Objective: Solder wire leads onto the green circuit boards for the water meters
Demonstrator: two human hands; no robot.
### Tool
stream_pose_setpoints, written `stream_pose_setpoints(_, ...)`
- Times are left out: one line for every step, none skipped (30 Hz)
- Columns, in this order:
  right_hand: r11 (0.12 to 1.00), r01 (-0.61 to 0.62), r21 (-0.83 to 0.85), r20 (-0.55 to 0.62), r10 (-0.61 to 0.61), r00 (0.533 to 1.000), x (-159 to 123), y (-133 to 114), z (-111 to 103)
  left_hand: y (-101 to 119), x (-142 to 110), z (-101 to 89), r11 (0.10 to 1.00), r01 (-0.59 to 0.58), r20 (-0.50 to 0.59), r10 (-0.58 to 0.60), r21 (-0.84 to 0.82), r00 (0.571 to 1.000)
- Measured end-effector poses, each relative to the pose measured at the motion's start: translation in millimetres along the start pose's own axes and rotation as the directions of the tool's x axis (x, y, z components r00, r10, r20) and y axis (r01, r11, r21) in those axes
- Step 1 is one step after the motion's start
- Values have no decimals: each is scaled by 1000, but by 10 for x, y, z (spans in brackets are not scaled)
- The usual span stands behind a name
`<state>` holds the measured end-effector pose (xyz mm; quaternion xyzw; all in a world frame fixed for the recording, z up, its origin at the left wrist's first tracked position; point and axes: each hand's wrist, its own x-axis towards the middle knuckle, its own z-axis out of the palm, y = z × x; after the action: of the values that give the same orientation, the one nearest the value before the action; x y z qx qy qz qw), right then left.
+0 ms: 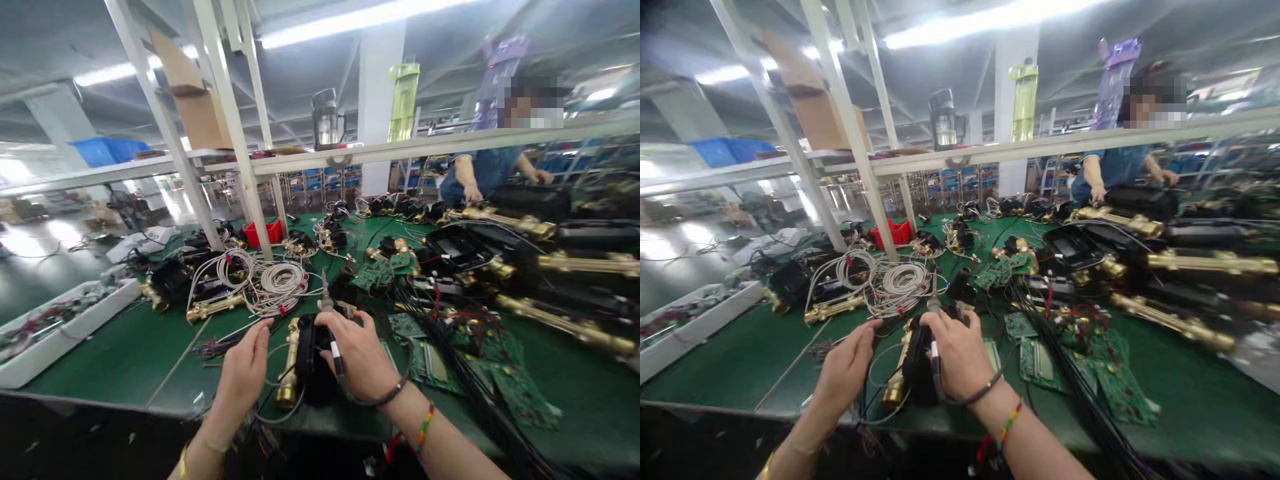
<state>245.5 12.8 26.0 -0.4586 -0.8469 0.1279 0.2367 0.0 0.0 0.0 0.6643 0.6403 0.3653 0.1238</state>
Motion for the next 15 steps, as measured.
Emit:
stream_pose_setpoints(1000,6,-3,7,-6,1000,21,-18,5,4,-15,46,1000,-24,16,24,6,1000)
stream_pose_setpoints(1000,12,-5,14,-12,1000,42,-35,10,8,-30,90,999,-43,31,43,11,999)
stream_pose_setpoints(1000,16,-7,20,-16,1000,60,-50,14,11,-45,129,998,-57,44,56,16,997)
stream_pose_setpoints(1000,19,-9,25,-19,999,77,-62,16,12,-61,164,998,-66,56,65,21,996)
stream_pose_setpoints(1000,22,-10,33,-22,999,91,-70,17,13,-77,193,997,-69,66,67,27,996)
stream_pose_setpoints(1000,25,-11,39,-24,999,104,-74,16,13,-93,216,997,-65,74,63,32,995)
stream_pose_setpoints(1000,25,-11,42,-24,999,116,-75,14,12,-109,234,998,-58,82,55,34,995)
stream_pose_setpoints(1000,23,-11,44,-23,999,127,-72,12,9,-123,247,998,-50,90,47,34,995)
stream_pose_setpoints(1000,21,-10,46,-21,999,138,-67,11,5,-136,258,999,-43,98,40,29,994)
stream_pose_setpoints(1000,20,-9,47,-19,999,147,-60,11,0,-147,265,999,-36,108,34,21,994)
stream_pose_setpoints(1000,19,-7,51,-18,999,154,-51,13,-5,-154,270,999,-31,117,30,9,993)
stream_pose_setpoints(1000,19,-5,55,-19,998,160,-42,16,-11,-159,272,1000,-27,126,27,-4,992)
stream_pose_setpoints(1000,21,-2,59,-20,998,164,-33,22,-18,-161,272,1000,-23,136,26,-20,990)
stream_pose_setpoints(1000,22,0,61,-22,998,167,-25,29,-25,-160,270,999,-21,146,26,-35,989)
stream_pose_setpoints(1000,23,3,62,-23,998,167,-18,37,-31,-156,266,999,-19,158,27,-51,987)
